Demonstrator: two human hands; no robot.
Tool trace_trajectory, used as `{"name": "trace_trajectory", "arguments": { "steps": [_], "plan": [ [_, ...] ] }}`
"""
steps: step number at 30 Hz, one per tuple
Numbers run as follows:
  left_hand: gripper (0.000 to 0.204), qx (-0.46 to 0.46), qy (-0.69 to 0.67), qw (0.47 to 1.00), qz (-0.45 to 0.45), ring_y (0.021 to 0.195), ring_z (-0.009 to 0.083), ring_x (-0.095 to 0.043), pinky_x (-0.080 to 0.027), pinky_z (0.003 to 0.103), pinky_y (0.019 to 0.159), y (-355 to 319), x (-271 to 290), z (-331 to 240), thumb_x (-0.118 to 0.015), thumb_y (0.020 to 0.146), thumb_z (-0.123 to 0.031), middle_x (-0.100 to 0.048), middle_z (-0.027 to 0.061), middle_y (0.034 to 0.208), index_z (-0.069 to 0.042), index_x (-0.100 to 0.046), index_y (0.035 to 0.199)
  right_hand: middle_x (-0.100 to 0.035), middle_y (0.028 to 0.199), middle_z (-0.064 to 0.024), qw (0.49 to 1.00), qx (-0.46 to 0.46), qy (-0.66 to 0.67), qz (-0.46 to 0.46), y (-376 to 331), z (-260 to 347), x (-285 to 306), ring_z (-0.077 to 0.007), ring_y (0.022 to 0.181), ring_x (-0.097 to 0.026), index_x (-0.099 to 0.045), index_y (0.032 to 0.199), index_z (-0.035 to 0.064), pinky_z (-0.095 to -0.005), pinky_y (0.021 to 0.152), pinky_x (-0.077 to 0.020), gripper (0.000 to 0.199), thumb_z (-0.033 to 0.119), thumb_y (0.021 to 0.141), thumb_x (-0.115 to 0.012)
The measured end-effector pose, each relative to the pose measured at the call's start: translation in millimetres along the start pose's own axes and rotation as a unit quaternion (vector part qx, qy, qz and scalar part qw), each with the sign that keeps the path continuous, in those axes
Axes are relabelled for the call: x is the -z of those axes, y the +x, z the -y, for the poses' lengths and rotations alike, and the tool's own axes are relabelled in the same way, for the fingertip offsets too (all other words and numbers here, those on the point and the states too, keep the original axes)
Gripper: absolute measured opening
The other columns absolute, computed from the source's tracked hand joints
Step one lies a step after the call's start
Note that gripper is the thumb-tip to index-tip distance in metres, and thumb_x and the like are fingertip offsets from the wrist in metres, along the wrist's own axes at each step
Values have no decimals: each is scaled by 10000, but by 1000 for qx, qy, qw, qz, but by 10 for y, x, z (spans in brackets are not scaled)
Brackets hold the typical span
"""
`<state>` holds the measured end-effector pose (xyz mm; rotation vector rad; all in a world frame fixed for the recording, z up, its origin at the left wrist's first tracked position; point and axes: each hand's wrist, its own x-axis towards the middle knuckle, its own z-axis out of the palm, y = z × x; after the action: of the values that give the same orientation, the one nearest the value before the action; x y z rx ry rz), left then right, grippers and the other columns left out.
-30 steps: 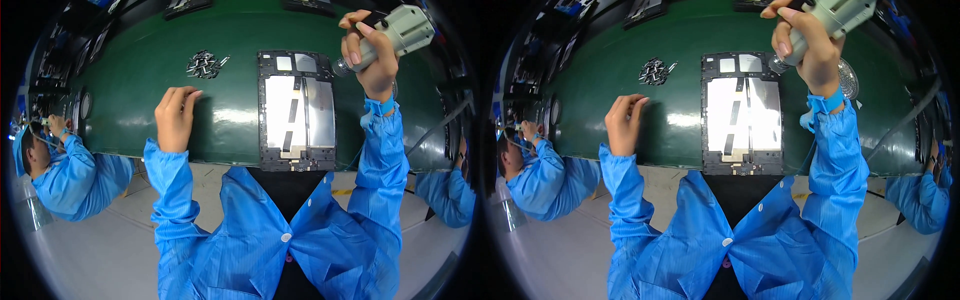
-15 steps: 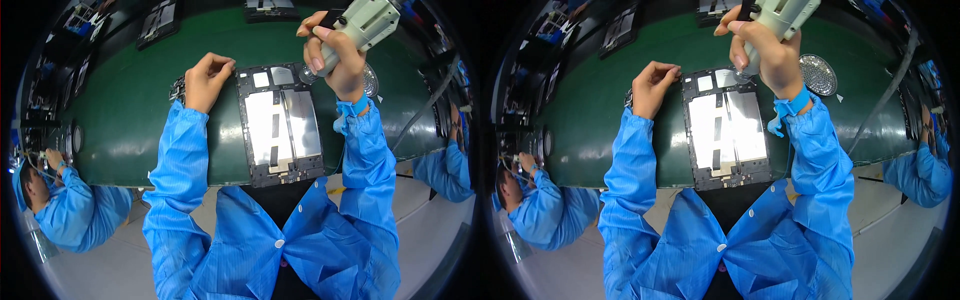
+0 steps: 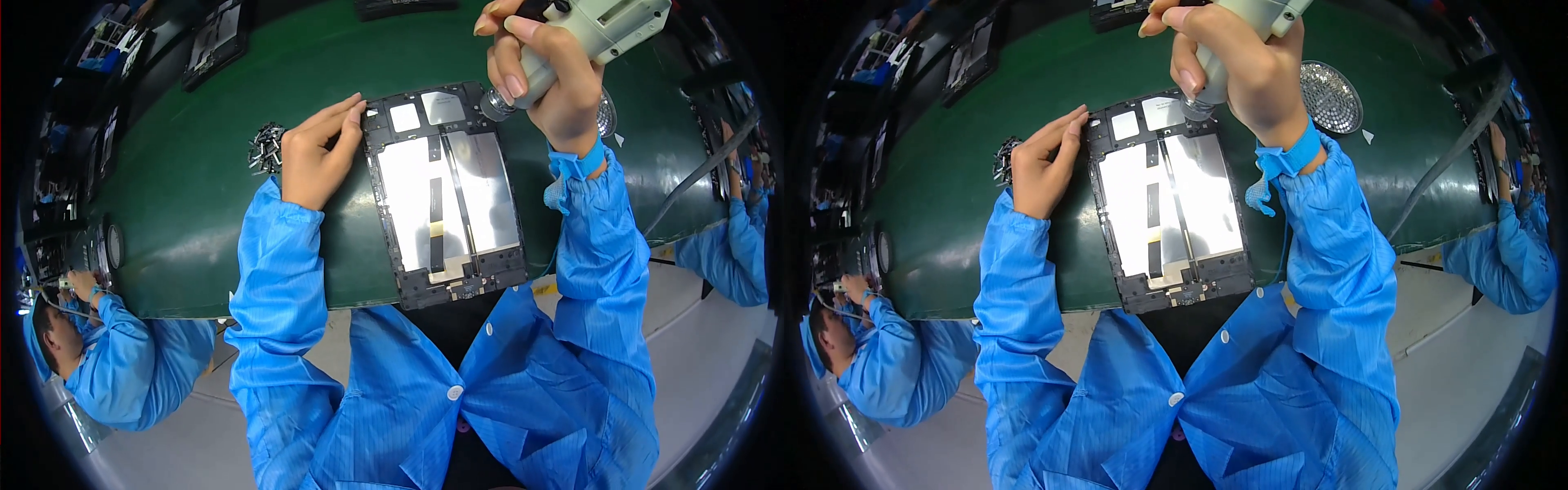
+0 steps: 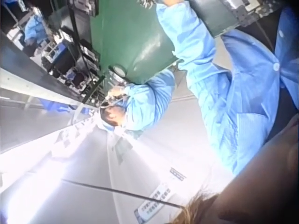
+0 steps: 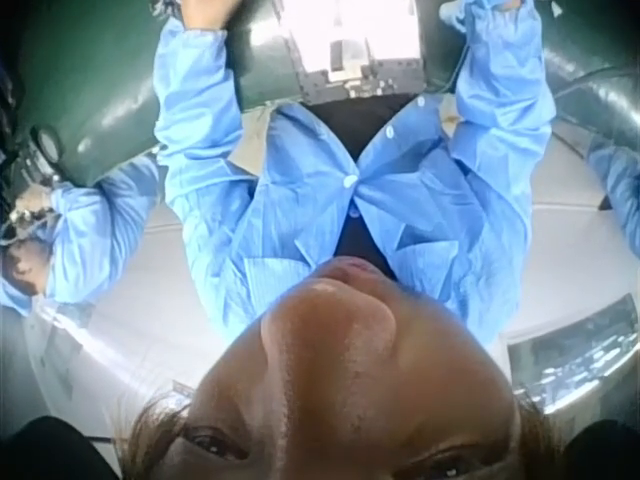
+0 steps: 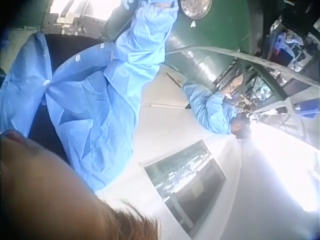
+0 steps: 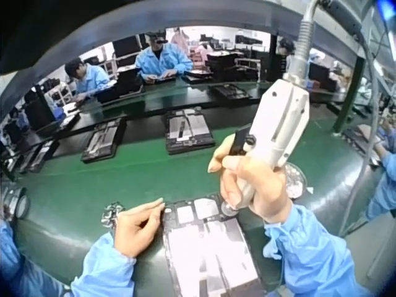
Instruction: The person assembles electronic tablet devices by driving screws into the tablet chassis with an electric screwdriver.
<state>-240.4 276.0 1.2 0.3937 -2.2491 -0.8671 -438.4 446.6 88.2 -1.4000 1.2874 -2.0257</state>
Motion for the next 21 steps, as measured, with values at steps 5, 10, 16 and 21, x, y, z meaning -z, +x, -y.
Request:
{"name": "trace_trajectory", "arguments": {
  "steps": [5, 10, 16, 21],
  "plan": [
    [239, 99, -64, 992, 49, 1006, 168, -676, -513, 274, 916, 62, 0, 100, -724, 908, -122, -732, 114, 1099, 5, -733, 1110, -631, 776, -151, 993, -79, 68, -48, -86, 92, -127, -138, 420, -491, -580, 1014, -53, -279, 419, -436, 222, 139, 907, -544],
    [248, 176, -177, 964, 87, 998, 188, -685, -534, 314, 916, 195, 41, 189, -741, 890, -149, -715, 80, 1107, -38, -744, 1112, -619, 731, -149, 992, -84, 77, -56, -59, 123, -187, -155, 420, -504, -576, 1010, -65, -294, 425, -450, 225, 117, 879, -555],
    [264, 235, -188, 945, 129, 1052, 180, -650, -474, 290, 982, 257, 125, 198, -747, 881, -131, -724, 97, 1086, -30, -743, 1125, -617, 728, -149, 990, -87, 79, -75, -60, 126, -208, -160, 414, -495, -573, 1001, -68, -298, 419, -451, 220, 111, 874, -555],
    [279, 274, -214, 926, 147, 1049, 183, -652, -474, 294, 984, 299, 160, 161, -751, 877, -123, -725, 116, 1096, -21, -737, 1136, -604, 695, -137, 992, -84, 78, -43, -36, 111, -170, -159, 414, -492, -575, 980, -73, -293, 416, -448, 214, 112, 874, -555]
  ]
}}
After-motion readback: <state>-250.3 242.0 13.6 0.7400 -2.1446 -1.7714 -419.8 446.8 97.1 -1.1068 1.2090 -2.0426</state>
